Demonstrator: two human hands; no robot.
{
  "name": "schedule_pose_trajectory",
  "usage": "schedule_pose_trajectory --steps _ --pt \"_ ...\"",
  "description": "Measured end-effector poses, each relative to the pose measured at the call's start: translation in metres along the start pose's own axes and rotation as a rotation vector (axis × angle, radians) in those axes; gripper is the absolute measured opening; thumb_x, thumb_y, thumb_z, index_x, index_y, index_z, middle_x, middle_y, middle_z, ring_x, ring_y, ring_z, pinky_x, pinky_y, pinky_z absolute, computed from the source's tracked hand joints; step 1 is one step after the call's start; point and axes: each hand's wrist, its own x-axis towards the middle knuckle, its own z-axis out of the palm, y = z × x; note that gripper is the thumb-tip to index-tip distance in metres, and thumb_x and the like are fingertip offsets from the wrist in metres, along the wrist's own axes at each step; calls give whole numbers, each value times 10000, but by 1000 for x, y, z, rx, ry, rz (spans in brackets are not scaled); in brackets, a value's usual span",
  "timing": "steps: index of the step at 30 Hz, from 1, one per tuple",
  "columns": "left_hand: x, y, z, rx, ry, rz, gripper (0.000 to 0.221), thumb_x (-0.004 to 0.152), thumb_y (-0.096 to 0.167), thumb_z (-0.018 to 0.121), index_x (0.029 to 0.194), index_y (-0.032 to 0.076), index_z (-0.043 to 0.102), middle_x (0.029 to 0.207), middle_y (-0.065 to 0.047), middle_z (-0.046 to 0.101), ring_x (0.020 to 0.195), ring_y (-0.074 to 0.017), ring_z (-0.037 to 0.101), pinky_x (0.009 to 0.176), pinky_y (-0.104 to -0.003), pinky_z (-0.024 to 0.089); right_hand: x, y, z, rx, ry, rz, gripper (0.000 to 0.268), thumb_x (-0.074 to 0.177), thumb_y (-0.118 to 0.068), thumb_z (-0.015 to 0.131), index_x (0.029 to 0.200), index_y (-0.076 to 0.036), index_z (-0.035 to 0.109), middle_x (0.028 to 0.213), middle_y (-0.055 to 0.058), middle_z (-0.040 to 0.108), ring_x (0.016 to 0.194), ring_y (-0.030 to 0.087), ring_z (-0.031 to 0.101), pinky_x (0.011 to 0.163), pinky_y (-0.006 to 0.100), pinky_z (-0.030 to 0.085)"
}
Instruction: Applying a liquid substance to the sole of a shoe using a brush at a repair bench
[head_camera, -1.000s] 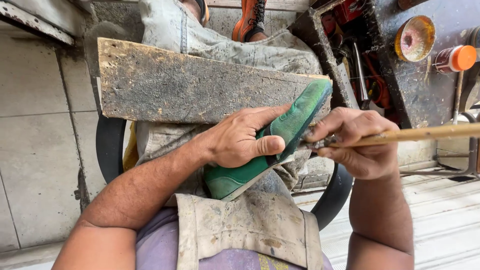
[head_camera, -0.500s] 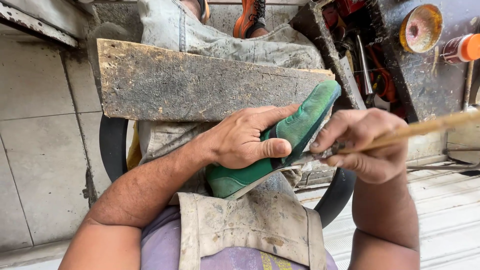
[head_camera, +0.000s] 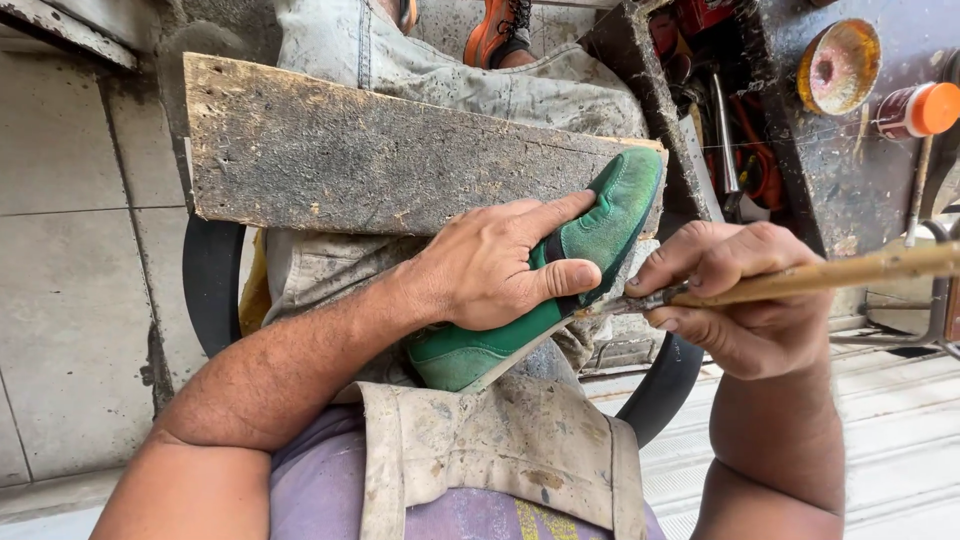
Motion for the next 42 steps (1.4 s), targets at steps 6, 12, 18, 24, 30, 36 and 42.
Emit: schedule_pose_trajectory --steps 6,12,18,24,30,36,42 --pt "0 4 -2 25 -4 -90 922 828 778 304 1558 225 408 1326 -104 653 1193 -362 610 958 -515 448 -9 -7 13 -157 91 -19 297 845 -52 729 958 -136 467 950 240 708 744 233 776 696 257 667" --pt "1 11 -1 100 -23 -175 907 808 793 286 1550 284 403 1226 -126 668 1134 -433 615 931 -598 444 11 -27 13 -357 -123 -39 194 894 -85 677 906 -117 485 912 162 738 735 235 787 673 290 663" --pt "7 7 3 141 16 -219 918 819 802 263 1536 249 413 1251 -183 658 1120 -500 608 929 -640 442 10 -19 16 -304 -67 40 178 903 -63 693 938 -115 526 975 197 737 800 223 790 697 265 663" --pt "7 6 4 154 4 -220 925 814 808 214 1489 219 445 1216 -231 657 1103 -530 609 894 -675 449 4 -6 10 -213 -105 44 195 916 -39 696 982 -136 540 1007 179 738 817 196 801 663 229 657" --pt "9 1 6 147 8 -217 888 834 797 237 1454 207 475 1206 -224 667 1100 -518 615 897 -673 447 2 -3 10 -311 -62 60 206 903 -43 709 928 -120 520 987 172 737 804 202 781 677 254 638" --pt "9 -1 8 132 11 -226 884 840 793 264 1486 224 465 1253 -211 657 1141 -502 602 932 -657 436 -1 2 9 -340 -42 20 213 906 -46 708 954 -119 513 988 182 728 781 205 769 676 260 636" --pt "8 2 7 132 -15 -223 883 831 793 260 1479 231 469 1256 -195 659 1118 -515 608 905 -666 447 2 2 13 -216 -95 -1 181 918 -50 679 956 -119 516 969 182 730 776 221 782 673 262 655"
